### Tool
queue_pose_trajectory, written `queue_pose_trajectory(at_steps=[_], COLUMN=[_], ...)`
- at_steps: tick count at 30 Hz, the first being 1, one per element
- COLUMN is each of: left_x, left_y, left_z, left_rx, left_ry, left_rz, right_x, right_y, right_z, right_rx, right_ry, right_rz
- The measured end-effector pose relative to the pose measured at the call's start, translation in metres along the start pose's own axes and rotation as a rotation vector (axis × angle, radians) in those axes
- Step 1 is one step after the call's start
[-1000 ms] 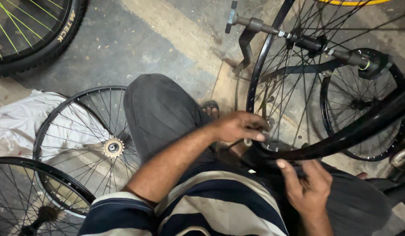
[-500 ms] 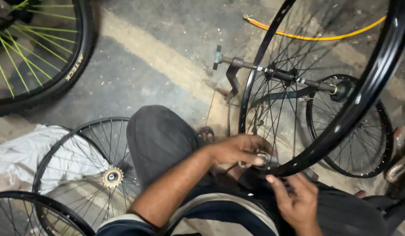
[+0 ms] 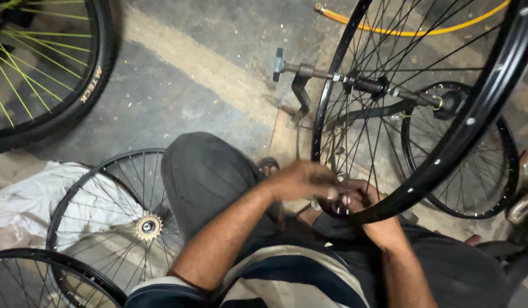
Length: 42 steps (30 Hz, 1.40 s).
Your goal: The person sits on the floor in front of a bicycle wheel mounted in a truing stand and uses a spoke wrench to turn spoke nipples at the rim, working around the rim to adjust spoke tension and true the wheel. They rotate the wheel between adjustments and continue tightening spokes around the rim.
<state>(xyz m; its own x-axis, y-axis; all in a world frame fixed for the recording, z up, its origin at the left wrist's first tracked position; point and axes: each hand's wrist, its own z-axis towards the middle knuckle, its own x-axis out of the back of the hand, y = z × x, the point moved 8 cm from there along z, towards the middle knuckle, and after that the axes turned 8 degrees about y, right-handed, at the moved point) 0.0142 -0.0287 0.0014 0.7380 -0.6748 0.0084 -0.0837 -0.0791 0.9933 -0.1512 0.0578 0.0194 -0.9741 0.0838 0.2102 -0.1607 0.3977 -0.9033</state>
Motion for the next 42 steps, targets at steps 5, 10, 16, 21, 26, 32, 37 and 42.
queue_pose_trajectory(at_steps=[5,10,16,21,26,32,37,42], left_x=[0.026,0.018,0.019,0.019,0.008,-0.015,-0.013,-0.020], left_y=[-0.006,-0.019,-0.012,-0.012,-0.040,-0.043,-0.029,0.000], left_z=[0.017,0.017,0.010,0.006,0.011,0.009,0.009,0.002], left_rx=[-0.140,-0.118,-0.164,-0.158,0.016,-0.017,-0.085,-0.064], left_ry=[0.468,0.453,0.418,0.440,0.274,-0.115,0.002,0.251], left_rz=[0.211,0.224,0.159,0.218,0.025,-0.320,0.232,0.589], right_x=[-0.005,0.007,-0.009,-0.032,-0.034,-0.016,-0.007,-0.010], right_y=[0.021,0.007,0.026,0.035,-0.011,0.007,0.024,0.035], right_z=[0.015,0.013,0.037,0.040,0.025,0.017,0.022,0.043], right_rx=[-0.052,0.093,0.024,-0.043,0.318,0.075,0.110,0.058], right_ry=[-0.047,0.076,0.080,0.078,0.119,-0.007,-0.062,0.023], right_rz=[-0.076,0.132,0.299,0.055,-0.403,-0.008,-0.005,-0.251])
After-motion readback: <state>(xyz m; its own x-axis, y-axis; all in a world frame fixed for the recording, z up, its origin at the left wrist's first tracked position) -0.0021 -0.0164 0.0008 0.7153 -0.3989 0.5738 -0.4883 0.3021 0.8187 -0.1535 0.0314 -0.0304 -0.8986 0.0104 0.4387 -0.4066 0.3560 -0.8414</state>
